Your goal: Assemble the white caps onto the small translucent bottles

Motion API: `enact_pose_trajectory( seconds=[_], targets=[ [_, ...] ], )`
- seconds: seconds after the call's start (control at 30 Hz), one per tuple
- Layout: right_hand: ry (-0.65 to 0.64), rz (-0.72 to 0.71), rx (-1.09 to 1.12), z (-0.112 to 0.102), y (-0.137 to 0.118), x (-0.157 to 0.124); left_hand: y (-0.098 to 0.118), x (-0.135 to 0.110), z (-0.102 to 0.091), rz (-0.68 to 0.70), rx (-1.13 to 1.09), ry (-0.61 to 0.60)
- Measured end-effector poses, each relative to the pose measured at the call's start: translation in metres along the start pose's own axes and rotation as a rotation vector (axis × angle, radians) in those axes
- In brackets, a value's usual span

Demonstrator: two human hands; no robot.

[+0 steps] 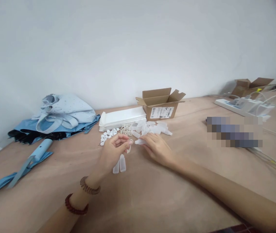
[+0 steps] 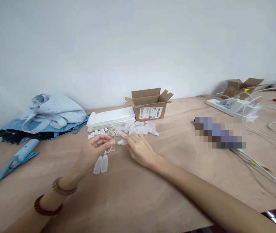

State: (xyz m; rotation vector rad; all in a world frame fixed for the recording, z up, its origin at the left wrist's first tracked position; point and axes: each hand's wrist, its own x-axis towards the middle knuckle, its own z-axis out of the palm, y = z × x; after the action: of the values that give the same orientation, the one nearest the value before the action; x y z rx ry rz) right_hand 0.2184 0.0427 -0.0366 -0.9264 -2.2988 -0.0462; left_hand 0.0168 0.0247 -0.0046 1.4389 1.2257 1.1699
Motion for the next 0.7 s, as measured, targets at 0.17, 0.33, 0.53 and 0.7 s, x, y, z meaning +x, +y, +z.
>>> enact_pose_trajectory(
  seconds=[0.17, 0.33, 0.53, 0.7],
  targets=[
    [0.023, -0.024, 0.054, 0.002, -0.006, -0.002, -0.003, -0.003, 0.007, 0.016, -0.002, -0.046],
    [0.041, -0.012, 0.11, 0.006, -0.008, -0.006, 0.0, -0.005, 0.008, 0.028, 0.019, -0.043],
    [0.002, 0.076, 0.199, 0.009, -0.014, -0.008, 0.003, -0.007, 0.007, 0.036, 0.076, -0.039],
    [0.012, 0.143, 0.299, 0.007, -0.024, -0.006, 0.003, -0.008, 0.006, 0.071, 0.108, -0.066]
  ],
)
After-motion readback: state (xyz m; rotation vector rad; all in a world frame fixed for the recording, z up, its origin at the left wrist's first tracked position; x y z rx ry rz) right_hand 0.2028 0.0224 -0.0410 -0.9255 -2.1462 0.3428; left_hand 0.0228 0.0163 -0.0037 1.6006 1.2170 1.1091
